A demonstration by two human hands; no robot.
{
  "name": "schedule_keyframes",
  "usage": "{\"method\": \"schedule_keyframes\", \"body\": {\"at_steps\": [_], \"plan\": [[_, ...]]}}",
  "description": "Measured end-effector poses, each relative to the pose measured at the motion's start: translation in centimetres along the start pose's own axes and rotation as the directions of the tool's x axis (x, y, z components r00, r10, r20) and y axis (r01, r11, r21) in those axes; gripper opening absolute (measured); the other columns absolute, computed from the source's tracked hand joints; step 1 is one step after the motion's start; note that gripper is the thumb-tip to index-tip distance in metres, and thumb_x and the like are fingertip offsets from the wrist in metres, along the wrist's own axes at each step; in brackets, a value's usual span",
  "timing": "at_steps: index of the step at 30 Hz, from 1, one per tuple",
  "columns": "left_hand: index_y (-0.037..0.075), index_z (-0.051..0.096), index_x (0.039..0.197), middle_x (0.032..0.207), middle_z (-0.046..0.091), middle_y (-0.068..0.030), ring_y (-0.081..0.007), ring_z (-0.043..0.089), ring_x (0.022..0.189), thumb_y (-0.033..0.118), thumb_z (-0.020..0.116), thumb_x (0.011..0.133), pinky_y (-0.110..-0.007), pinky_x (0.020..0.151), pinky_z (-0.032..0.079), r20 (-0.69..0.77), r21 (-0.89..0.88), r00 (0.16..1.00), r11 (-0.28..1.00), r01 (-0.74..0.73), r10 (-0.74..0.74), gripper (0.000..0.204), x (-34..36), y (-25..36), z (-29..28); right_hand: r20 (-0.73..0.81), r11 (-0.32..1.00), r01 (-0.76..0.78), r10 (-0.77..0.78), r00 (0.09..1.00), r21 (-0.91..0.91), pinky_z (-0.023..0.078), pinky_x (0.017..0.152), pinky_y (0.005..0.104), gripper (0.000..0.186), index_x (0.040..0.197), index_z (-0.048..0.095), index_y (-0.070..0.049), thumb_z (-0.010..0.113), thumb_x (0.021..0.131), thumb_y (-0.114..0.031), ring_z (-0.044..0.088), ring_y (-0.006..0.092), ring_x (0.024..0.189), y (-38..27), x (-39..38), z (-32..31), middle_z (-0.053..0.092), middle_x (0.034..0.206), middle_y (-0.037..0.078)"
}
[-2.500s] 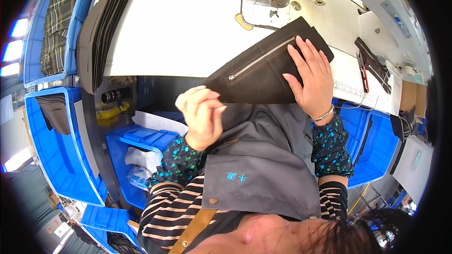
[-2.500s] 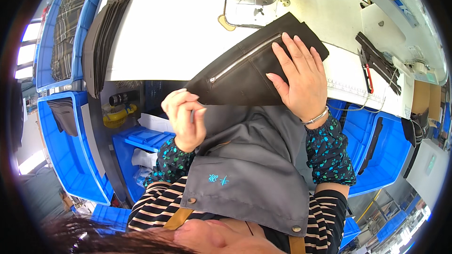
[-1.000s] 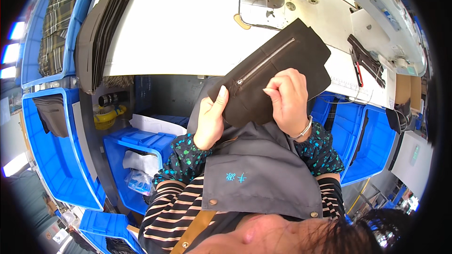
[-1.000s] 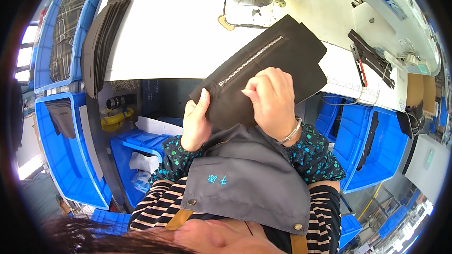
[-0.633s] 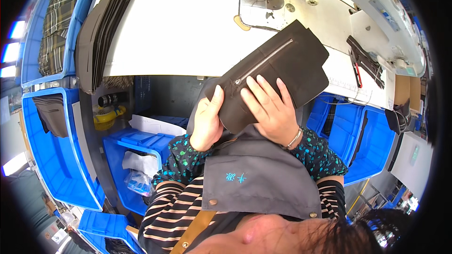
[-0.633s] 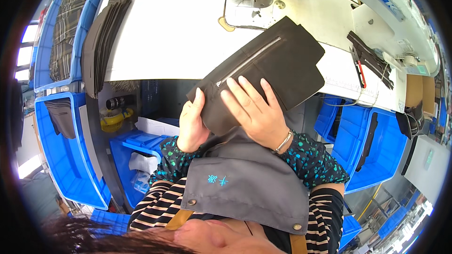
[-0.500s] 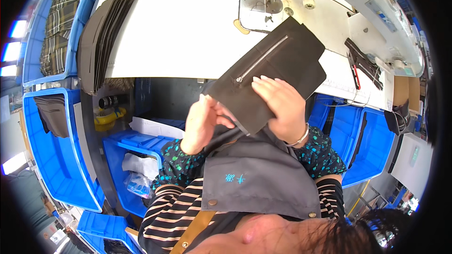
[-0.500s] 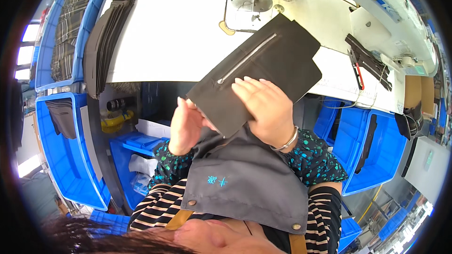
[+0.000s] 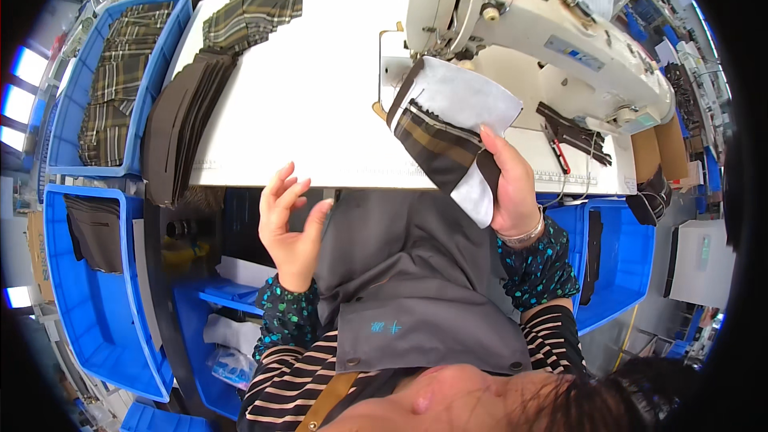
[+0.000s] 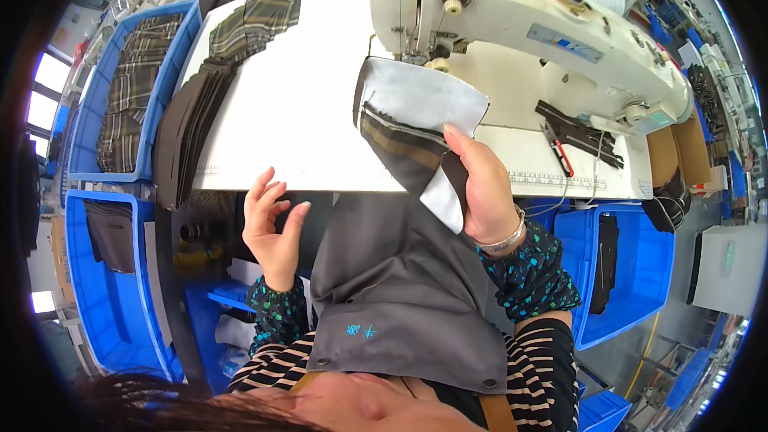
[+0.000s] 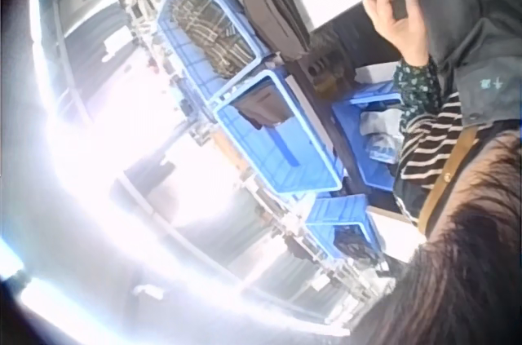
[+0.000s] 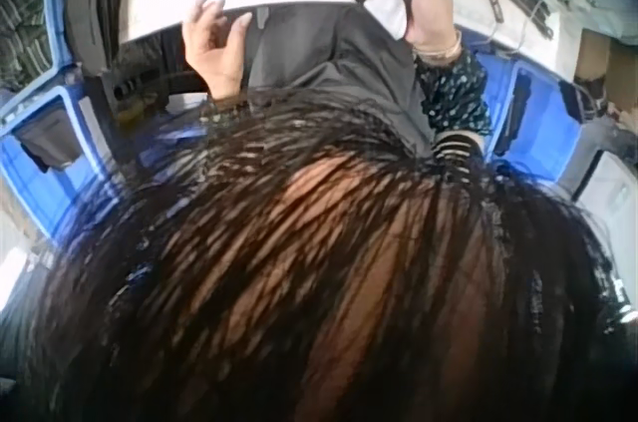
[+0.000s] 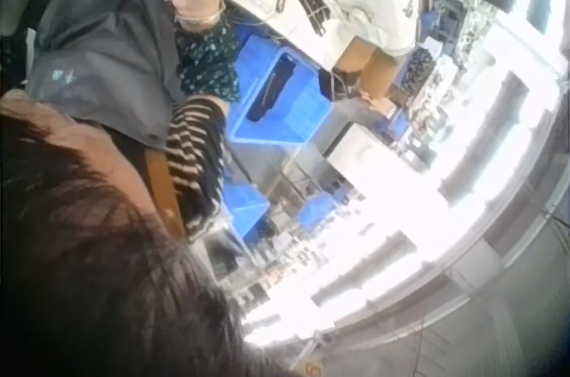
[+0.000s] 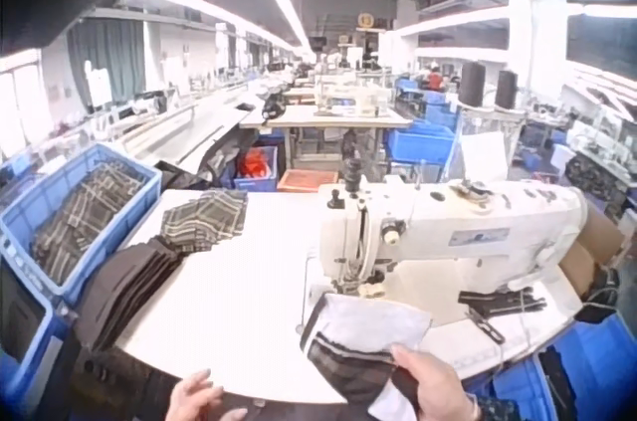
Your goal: The person uses a sewing machine to attach a zipper to a black fabric piece. They align the zipper, sew along the edge, and trim excess threads. The person then attaches a plaid fabric piece to the zipper assembly and sews it in place.
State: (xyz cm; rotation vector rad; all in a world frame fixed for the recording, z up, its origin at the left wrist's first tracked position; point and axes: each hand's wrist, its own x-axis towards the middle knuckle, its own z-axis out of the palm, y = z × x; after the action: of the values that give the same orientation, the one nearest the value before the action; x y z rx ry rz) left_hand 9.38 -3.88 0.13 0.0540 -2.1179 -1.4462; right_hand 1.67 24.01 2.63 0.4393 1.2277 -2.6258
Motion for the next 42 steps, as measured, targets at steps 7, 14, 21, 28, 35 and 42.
{"method": "schedule_keyframes", "body": {"at_steps": [7,14,21,28,35,42], "plan": [[0.005,0.078,0.098,0.092,0.071,-0.0092,-0.0241,0.066,0.081,0.003,0.087,0.073,-0.031,0.071,0.052,-0.015,-0.056,0.901,0.9,-0.433,0.433,0.027,2.8,5.3,2.8,0.304,0.995,-0.093,0.076,0.95,0.041,0.05,0.108,0.0387,0.044,0.136,0.056,0.004,0.049,0.108,-0.029,0.066,0.0267,0.121,-1.9,-3.6,3.5,0.066,0.134,0.015],[0.003,0.069,0.091,0.089,0.062,-0.0085,-0.0234,0.061,0.076,0.0,0.08,0.082,-0.034,0.067,0.049,0.075,-0.079,0.938,0.939,-0.334,0.34,0.015,4.3,8.9,4.8,0.13,0.995,-0.025,0.037,0.991,-0.098,0.052,0.086,0.03,0.026,0.11,0.068,0.001,0.059,0.105,-0.023,0.065,0.0125,0.096,-0.9,-5.5,3.9,0.07,0.107,0.005],[-0.001,0.058,0.091,0.088,0.058,-0.0121,-0.0271,0.058,0.076,-0.002,0.069,0.092,-0.035,0.069,0.049,0.112,-0.012,0.944,0.95,-0.311,0.31,0.011,4.6,8.1,4.0,0.127,1.0,-0.015,0.011,0.992,0.024,0.053,0.088,0.0318,0.027,0.115,0.067,0.001,0.058,0.105,-0.022,0.067,0.0151,0.099,-1.1,-5.3,2.7,0.071,0.111,0.006],[0.003,0.064,0.094,0.089,0.063,-0.0096,-0.0255,0.059,0.077,0.003,0.075,0.088,-0.035,0.069,0.049,0.105,-0.074,0.942,0.947,-0.311,0.318,0.012,4.3,8.5,4.4,0.274,0.999,-0.038,0.039,0.961,-0.006,0.051,0.106,0.0395,0.044,0.137,0.054,0.005,0.048,0.108,-0.027,0.066,0.027,0.12,-1.4,-5.1,2.2,0.066,0.134,0.017],[0.004,0.066,0.092,0.088,0.065,-0.007,-0.0205,0.06,0.076,0.001,0.076,0.086,-0.031,0.066,0.047,0.038,0.07,0.86,0.858,-0.51,0.508,0.012,5.1,8.0,5.5,0.279,0.999,-0.034,0.044,0.959,-0.041,0.052,0.104,0.0382,0.042,0.135,0.057,0.004,0.049,0.107,-0.027,0.067,0.0256,0.118,-1.5,-5.0,1.9,0.068,0.131,0.015],[-0.002,0.068,0.112,0.102,0.072,-0.0123,-0.0148,0.069,0.092,0.004,0.069,0.097,-0.029,0.072,0.056,0.283,-0.093,0.959,0.994,0.051,-0.023,0.017,4.0,8.4,3.5,0.212,0.984,0.159,-0.139,0.967,-0.076,0.052,0.088,0.0323,0.033,0.121,0.065,0.003,0.054,0.107,-0.024,0.067,0.0163,0.098,-1.9,-4.7,1.4,0.071,0.116,0.01]]}}
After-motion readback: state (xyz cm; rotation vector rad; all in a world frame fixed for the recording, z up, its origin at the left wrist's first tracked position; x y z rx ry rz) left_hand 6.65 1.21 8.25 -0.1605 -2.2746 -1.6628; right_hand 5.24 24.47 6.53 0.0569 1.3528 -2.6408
